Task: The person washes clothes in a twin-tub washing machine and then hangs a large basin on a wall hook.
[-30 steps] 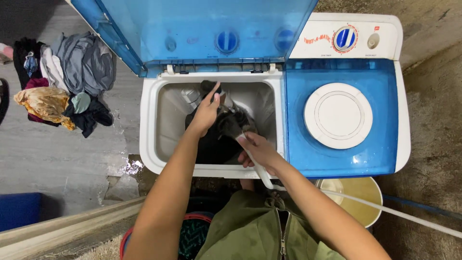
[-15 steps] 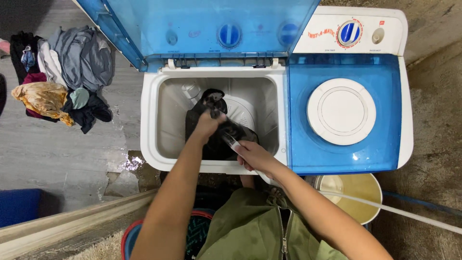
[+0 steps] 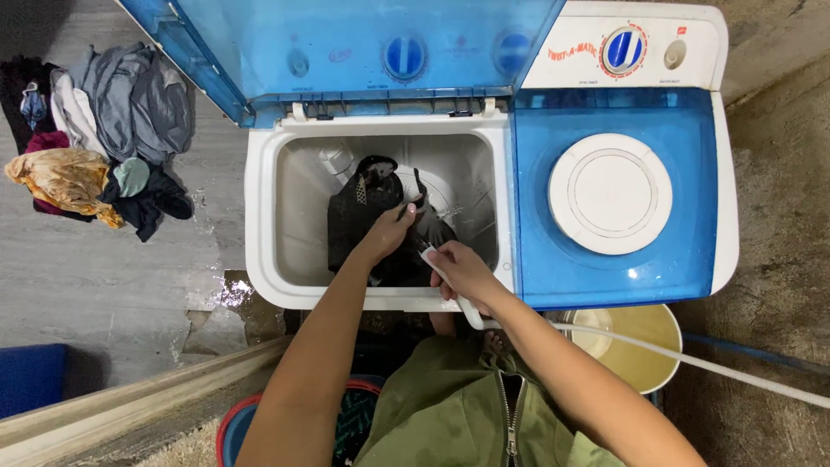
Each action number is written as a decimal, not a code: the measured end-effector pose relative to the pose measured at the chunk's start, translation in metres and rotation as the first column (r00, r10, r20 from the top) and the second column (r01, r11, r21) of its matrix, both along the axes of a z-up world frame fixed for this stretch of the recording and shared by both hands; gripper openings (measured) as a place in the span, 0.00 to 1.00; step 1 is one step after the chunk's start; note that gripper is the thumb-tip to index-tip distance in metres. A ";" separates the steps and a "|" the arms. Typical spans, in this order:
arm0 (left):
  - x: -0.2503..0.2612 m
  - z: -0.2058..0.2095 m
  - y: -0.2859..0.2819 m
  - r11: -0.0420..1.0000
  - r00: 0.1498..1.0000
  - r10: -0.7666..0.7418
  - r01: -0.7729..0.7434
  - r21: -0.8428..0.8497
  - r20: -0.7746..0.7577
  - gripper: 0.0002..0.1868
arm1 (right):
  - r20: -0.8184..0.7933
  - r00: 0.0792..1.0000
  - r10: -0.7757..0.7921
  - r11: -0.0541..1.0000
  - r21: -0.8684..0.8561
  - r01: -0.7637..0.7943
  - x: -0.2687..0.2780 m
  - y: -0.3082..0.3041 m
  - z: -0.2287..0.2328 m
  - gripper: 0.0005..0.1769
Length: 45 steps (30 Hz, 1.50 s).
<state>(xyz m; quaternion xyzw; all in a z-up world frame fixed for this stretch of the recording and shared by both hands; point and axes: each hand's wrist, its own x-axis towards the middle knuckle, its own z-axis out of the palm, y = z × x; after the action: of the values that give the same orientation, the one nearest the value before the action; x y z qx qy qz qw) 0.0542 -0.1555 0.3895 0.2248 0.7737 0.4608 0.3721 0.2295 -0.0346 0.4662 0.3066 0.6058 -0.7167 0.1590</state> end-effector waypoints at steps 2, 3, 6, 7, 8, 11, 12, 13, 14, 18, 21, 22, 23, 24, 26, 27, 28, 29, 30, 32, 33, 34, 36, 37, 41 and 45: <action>0.000 0.008 0.001 1.000 1.000 0.001 -0.001 -0.007 0.031 0.34 | 0.012 1.000 -0.027 1.000 0.000 0.027 0.000 0.004 0.007 0.18; 0.000 0.011 0.001 1.000 0.998 0.003 -0.002 -0.016 0.061 0.34 | 0.025 0.998 -0.054 0.999 0.000 0.054 0.000 0.006 0.010 0.18; -0.006 -0.010 0.001 0.998 1.000 0.006 -0.006 -0.055 0.008 0.34 | 0.023 0.998 -0.066 0.998 -0.009 0.066 0.000 0.014 0.011 0.19; -0.006 -0.010 0.002 0.998 1.000 0.004 -0.004 -0.055 0.009 0.34 | 0.024 0.997 -0.068 0.998 -0.009 0.068 -0.001 0.015 0.012 0.19; -0.007 -0.010 0.002 1.000 1.000 -0.006 0.005 -0.030 -0.024 0.33 | 0.025 0.997 -0.075 0.997 0.008 0.075 -0.002 0.016 0.013 0.18; -0.009 -0.013 0.005 1.000 0.997 -0.021 0.022 0.016 -0.070 0.32 | 0.009 0.996 -0.092 0.995 0.033 0.092 -0.003 0.018 0.011 0.19; -0.010 -0.015 0.005 0.999 0.996 -0.026 0.030 0.037 -0.083 0.32 | -0.008 0.995 -0.101 0.994 0.041 0.101 -0.004 0.019 0.009 0.19; -0.009 -0.007 0.007 0.999 0.996 -0.028 0.031 0.037 -0.083 0.32 | -0.008 0.995 -0.102 0.994 0.041 0.102 -0.005 0.020 0.012 0.19; -0.007 0.001 0.008 0.998 0.995 -0.026 0.032 0.057 -0.093 0.29 | -0.010 0.994 -0.110 0.993 0.048 0.111 -0.006 0.021 0.014 0.19; -0.006 -0.004 0.009 0.991 0.998 -0.023 0.030 0.129 -0.053 0.20 | -0.023 0.989 -0.147 0.988 0.045 0.148 -0.007 0.025 0.007 0.17; -0.008 -0.007 0.007 0.998 0.999 -0.023 0.022 0.067 0.026 0.17 | -0.041 0.986 -0.162 0.985 0.054 0.165 -0.005 0.028 -0.005 0.18; -0.008 -0.007 0.006 0.998 0.999 -0.023 0.021 0.065 0.027 0.17 | -0.040 0.986 -0.162 0.985 0.053 0.164 -0.005 0.028 -0.005 0.18; -0.008 -0.007 0.005 0.999 0.998 -0.019 0.018 0.027 0.064 0.18 | -0.030 0.985 -0.169 0.983 0.071 0.170 -0.004 0.029 -0.004 0.18; -0.008 -0.007 0.005 1.000 0.995 -0.014 0.015 -0.010 0.101 0.19 | -0.021 0.984 -0.175 0.980 0.090 0.176 -0.004 0.029 -0.003 0.19; -0.009 -0.009 0.002 1.000 0.989 -0.010 0.006 0.023 0.150 0.18 | -0.033 0.983 -0.183 0.979 0.081 0.185 -0.003 0.032 -0.007 0.19; -0.009 -0.010 0.001 0.998 0.980 -0.007 -0.004 0.057 0.199 0.18 | -0.045 0.980 -0.192 0.978 0.073 0.195 -0.001 0.033 -0.009 0.19; -0.008 -0.002 0.000 0.998 0.980 -0.007 -0.004 0.056 0.199 0.18 | -0.045 0.980 -0.192 0.978 0.073 0.194 -0.001 0.034 -0.007 0.19; -0.008 0.006 -0.001 0.996 0.980 -0.031 0.013 0.092 0.196 0.18 | -0.041 0.980 -0.197 0.977 0.079 0.199 -0.001 0.034 -0.005 0.18; -0.007 0.013 -0.002 0.991 0.980 -0.054 0.030 0.127 0.193 0.18 | -0.036 0.979 -0.202 0.975 0.086 0.204 0.000 0.035 -0.003 0.17; -0.007 0.010 -0.002 0.987 0.985 -0.083 0.060 0.151 0.152 0.17 | -0.036 0.979 -0.198 0.976 0.089 0.201 0.001 0.035 -0.001 0.18; -0.008 0.008 -0.001 0.981 0.988 -0.110 0.090 0.174 0.110 0.16 | -0.035 0.980 -0.194 0.976 0.092 0.197 0.002 0.036 0.000 0.18; -0.008 0.002 -0.001 0.981 0.988 -0.112 0.092 0.173 0.109 0.16 | -0.036 0.980 -0.196 0.976 0.091 0.199 0.002 0.036 -0.001 0.18; -0.008 -0.009 -0.001 0.987 0.988 -0.080 0.059 0.151 0.135 0.13 | -0.034 0.978 -0.206 0.975 0.081 0.208 0.003 0.037 -0.003 0.18; -0.008 -0.012 -0.001 0.987 0.987 -0.081 0.061 0.149 0.135 0.13 | -0.033 0.978 -0.208 0.974 0.080 0.210 0.004 0.036 -0.003 0.18; -0.004 -0.018 0.006 0.995 0.994 -0.029 0.019 0.094 0.106 0.16 | -0.019 0.979 -0.205 0.974 0.090 0.206 0.008 0.032 -0.013 0.17; 0.004 -0.012 0.010 1.000 0.994 -0.008 0.005 -0.026 -0.110 0.34 | 0.114 0.964 -0.239 0.956 -0.146 0.254 0.011 0.024 -0.029 0.21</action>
<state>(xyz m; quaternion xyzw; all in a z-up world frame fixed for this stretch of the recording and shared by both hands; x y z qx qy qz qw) 0.0581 -0.1451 0.3776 0.2478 0.7982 0.4366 0.3331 0.2404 -0.0109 0.4369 0.3997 0.4956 -0.7616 0.1210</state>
